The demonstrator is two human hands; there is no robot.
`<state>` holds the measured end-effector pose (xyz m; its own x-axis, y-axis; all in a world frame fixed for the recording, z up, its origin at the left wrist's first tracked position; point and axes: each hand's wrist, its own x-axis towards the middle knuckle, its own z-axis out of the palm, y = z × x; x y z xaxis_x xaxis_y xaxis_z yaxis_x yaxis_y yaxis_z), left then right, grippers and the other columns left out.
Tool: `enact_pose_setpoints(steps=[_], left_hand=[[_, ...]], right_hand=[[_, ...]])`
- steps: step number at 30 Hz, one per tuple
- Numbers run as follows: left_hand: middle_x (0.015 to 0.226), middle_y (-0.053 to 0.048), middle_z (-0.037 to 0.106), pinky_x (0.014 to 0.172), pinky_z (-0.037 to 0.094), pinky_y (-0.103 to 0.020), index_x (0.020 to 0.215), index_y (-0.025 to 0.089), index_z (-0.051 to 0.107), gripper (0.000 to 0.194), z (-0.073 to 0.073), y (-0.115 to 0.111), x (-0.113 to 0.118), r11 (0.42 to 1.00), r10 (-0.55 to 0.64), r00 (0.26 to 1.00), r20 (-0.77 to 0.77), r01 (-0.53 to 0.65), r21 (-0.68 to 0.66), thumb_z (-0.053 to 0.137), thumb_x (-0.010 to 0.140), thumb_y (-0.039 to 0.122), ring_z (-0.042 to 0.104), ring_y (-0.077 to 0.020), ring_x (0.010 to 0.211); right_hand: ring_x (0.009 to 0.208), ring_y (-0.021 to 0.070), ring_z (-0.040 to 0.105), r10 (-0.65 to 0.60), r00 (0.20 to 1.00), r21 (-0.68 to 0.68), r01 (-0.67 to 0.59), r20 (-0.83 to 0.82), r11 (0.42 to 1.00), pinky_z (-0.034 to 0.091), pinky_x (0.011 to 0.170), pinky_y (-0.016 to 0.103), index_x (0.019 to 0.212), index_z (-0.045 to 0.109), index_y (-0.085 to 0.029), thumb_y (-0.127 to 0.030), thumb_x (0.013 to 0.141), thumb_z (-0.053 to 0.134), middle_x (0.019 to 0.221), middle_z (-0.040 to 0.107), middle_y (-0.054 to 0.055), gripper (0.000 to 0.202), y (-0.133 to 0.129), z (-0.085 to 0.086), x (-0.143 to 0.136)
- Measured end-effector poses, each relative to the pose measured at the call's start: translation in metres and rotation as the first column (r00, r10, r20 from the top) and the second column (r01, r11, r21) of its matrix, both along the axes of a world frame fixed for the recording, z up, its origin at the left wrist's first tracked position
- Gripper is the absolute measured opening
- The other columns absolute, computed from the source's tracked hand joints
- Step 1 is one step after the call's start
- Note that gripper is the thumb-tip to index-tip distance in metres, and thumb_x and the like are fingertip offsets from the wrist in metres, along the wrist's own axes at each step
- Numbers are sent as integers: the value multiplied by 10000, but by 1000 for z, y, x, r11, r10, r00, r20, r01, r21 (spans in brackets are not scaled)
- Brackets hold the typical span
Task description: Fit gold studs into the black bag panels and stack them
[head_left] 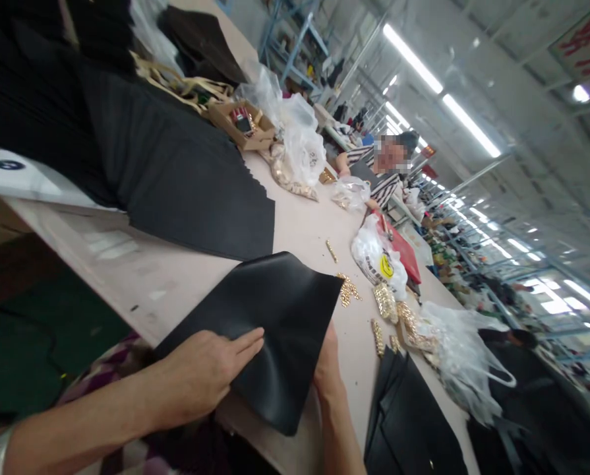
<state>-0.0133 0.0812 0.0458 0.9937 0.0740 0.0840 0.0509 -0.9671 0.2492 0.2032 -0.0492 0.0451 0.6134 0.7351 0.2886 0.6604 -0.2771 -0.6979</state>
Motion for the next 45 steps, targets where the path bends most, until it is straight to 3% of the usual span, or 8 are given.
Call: enact_pose_setpoints(steps=[5, 9, 18, 26, 32, 37, 41, 45], left_hand=[[1528, -88, 460, 787, 565, -414, 1446, 137, 497, 811, -16, -2, -1, 995, 50, 999, -21, -52, -85, 525, 640, 53, 714, -259, 966], [1525, -99, 468, 764, 553, -413, 1449, 144, 495, 777, -20, -2, -3, 996, 47, 999, -3, -47, -75, 575, 678, 91, 709, -255, 897], [1389, -128, 608, 666, 506, -359, 1348, 112, 575, 641, -13, 0, -8, 1000, -17, 997, 79, 17, -2, 724, 800, 407, 678, -213, 815], [1397, -75, 606, 641, 478, -370, 1344, 111, 569, 652, -18, -2, -9, 999, -29, 996, 81, 30, -14, 715, 815, 464, 649, -189, 798], [1433, -64, 577, 636, 464, -372, 1360, 116, 544, 649, -22, -2, -10, 999, -34, 995, 92, 35, -16, 693, 831, 462, 633, -181, 772], [1369, -100, 615, 622, 447, -365, 1340, 117, 543, 613, -25, -2, -10, 999, -34, 993, 117, 38, -34, 675, 841, 448, 637, -177, 755], [1236, -112, 667, 601, 431, -347, 1252, 141, 593, 546, -26, -3, -10, 999, -15, 987, 159, 21, -33, 703, 819, 456, 635, -186, 750], [1133, -106, 681, 595, 415, -335, 1178, 154, 625, 474, -27, -3, -10, 1000, -18, 983, 184, 21, -15, 700, 822, 458, 621, -185, 733]], right_hand=[[888, 222, 693, -163, 926, -197, 240, 342, 951, 528, 827, 329, 1152, 687, -136, -283, 910, 476, 1013, 748, 108, 353, -11, -10, 77], [968, 225, 689, -74, 850, -352, 294, 521, 889, 495, 901, 319, 1147, 706, -130, -210, 909, 442, 1082, 745, 122, 364, 11, -4, 119], [930, 278, 694, 114, 819, -659, 361, 563, 660, 463, 848, 339, 1017, 773, -115, -162, 898, 489, 956, 749, 200, 311, 60, 8, 140], [940, 363, 698, 84, 777, -694, 501, 624, 517, 478, 778, 379, 1045, 743, -9, -162, 840, 513, 951, 715, 293, 343, 81, 9, 143], [954, 327, 696, 9, 841, -652, 413, 541, 636, 485, 841, 395, 1030, 767, -91, -164, 843, 529, 952, 743, 218, 312, 70, 16, 135], [642, 200, 633, -39, 991, -392, -13, -125, 920, 512, 636, 326, 987, 750, -147, -402, 802, 673, 746, 716, 65, 324, 38, 23, 66], [620, 156, 598, 126, 923, -334, -256, -364, 907, 493, 617, 285, 922, 727, -182, -415, 835, 679, 735, 698, 19, 253, 21, 16, -4], [710, 173, 641, 213, 939, -438, -316, -270, 842, 491, 697, 291, 904, 734, -212, -350, 884, 624, 815, 729, 19, 177, 24, 14, -37]])
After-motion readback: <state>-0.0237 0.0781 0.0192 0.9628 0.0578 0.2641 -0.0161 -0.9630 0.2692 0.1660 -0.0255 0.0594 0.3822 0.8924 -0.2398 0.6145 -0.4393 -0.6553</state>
